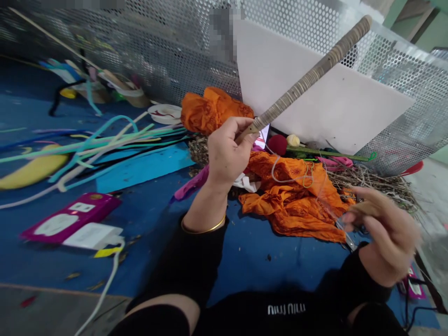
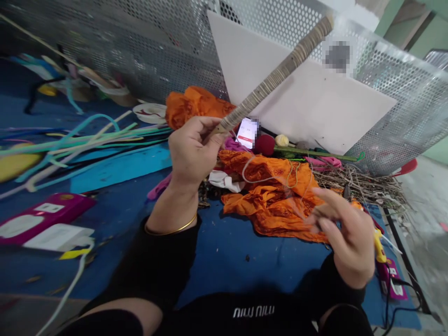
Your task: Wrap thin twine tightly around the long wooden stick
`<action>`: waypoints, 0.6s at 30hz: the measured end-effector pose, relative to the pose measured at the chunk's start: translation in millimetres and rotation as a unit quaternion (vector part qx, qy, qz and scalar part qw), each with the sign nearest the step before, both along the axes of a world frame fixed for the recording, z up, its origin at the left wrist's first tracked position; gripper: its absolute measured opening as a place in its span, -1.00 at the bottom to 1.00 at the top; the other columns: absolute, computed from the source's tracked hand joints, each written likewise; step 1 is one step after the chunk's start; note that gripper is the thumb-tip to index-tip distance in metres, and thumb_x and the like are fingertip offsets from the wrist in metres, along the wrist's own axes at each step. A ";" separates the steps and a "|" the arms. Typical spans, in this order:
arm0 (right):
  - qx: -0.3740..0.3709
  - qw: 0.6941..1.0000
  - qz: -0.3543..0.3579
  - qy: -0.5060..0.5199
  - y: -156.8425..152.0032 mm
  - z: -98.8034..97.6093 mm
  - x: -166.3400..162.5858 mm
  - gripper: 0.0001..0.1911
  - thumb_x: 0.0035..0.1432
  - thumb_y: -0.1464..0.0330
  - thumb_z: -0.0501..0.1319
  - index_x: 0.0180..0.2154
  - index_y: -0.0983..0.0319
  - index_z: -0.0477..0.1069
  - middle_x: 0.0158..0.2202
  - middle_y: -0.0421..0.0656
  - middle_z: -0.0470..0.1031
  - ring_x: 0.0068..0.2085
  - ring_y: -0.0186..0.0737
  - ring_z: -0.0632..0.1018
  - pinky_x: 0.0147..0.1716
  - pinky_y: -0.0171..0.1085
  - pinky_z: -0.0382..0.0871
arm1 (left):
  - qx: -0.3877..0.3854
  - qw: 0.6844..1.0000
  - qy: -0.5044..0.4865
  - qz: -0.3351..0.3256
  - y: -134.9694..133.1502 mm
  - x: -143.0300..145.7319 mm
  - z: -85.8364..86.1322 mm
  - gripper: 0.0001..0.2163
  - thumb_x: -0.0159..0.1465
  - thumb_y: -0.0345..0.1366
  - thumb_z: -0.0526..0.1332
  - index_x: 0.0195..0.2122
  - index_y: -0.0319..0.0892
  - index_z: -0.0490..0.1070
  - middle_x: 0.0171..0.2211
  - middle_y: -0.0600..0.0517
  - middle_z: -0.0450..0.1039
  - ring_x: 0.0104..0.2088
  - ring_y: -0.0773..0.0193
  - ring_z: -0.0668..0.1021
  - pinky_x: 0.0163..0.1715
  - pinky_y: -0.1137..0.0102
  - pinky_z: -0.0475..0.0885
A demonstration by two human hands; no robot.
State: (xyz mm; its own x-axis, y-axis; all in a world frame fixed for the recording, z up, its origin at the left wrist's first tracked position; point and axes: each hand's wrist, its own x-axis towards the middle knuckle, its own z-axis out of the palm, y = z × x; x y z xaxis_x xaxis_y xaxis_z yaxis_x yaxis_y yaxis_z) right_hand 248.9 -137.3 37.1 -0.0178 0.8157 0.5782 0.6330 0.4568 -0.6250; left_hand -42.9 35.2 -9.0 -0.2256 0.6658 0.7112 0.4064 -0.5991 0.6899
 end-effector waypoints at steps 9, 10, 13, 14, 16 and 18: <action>0.000 0.950 -0.291 -0.109 120.2 -33.9 22.9 -0.69 0.28 0.15 0.22 -0.19 0.18 0.65 -0.23 -0.08 0.69 -0.21 -0.12 0.65 -0.17 -0.20 0.45 | 0.005 1.000 0.002 -0.023 -1.4 2.0 0.7 -0.80 0.33 -0.24 0.31 -0.07 -0.19 0.54 -0.17 -0.01 0.69 -0.20 0.26 0.67 -0.14 0.47 0.57; -0.047 0.937 -0.307 -0.160 135.4 -34.6 21.7 -0.69 0.29 0.17 0.22 -0.17 0.17 0.67 -0.18 -0.06 0.70 -0.17 -0.09 0.65 -0.13 -0.19 0.44 | 0.000 1.000 0.002 -0.026 -1.7 2.6 0.5 -0.79 0.33 -0.23 0.31 -0.06 -0.19 0.54 -0.17 -0.01 0.69 -0.20 0.25 0.67 -0.14 0.46 0.57; -0.182 0.899 -0.316 -0.244 184.3 -36.8 16.7 -0.65 0.35 0.19 0.16 -0.06 0.16 0.67 -0.11 -0.02 0.73 -0.07 -0.07 0.66 -0.07 -0.21 0.42 | -0.010 0.999 0.005 -0.040 -2.6 4.4 0.0 -0.77 0.35 -0.18 0.29 -0.06 -0.18 0.53 -0.16 -0.02 0.69 -0.21 0.23 0.67 -0.15 0.42 0.57; -0.198 0.892 -0.320 -0.251 200.6 -38.6 15.4 -0.65 0.35 0.19 0.17 -0.07 0.18 0.68 -0.09 0.01 0.73 -0.04 -0.04 0.66 -0.05 -0.21 0.42 | -0.012 0.999 0.005 -0.044 -3.0 5.0 0.0 -0.77 0.35 -0.17 0.30 -0.05 -0.18 0.53 -0.16 -0.02 0.69 -0.21 0.22 0.67 -0.14 0.41 0.57; -0.227 0.878 -0.331 -0.259 229.9 -44.3 13.5 -0.65 0.32 0.17 0.22 -0.12 0.24 0.69 -0.06 0.11 0.72 0.02 0.05 0.66 0.00 -0.16 0.43 | -0.017 0.999 0.005 -0.049 -4.2 6.3 0.5 -0.76 0.34 -0.18 0.31 -0.05 -0.18 0.53 -0.18 -0.02 0.69 -0.23 0.22 0.67 -0.16 0.40 0.56; -0.252 0.867 -0.343 -0.261 252.1 -51.8 12.4 -0.64 0.24 0.16 0.32 -0.15 0.32 0.68 -0.04 0.23 0.69 0.07 0.14 0.65 0.07 -0.08 0.43 | -0.025 0.998 0.002 -0.058 -5.9 7.5 1.9 -0.77 0.32 -0.20 0.31 -0.05 -0.18 0.54 -0.20 -0.01 0.69 -0.24 0.21 0.67 -0.18 0.40 0.56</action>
State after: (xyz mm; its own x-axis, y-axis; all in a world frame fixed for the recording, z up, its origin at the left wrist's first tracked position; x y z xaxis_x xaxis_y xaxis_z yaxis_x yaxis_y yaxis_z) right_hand 261.3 114.8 -14.7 0.4189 0.8847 0.2048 0.9042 -0.3857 -0.1832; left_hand -35.3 29.3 -7.1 -0.1429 0.7221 0.6768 0.3395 -0.6066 0.7189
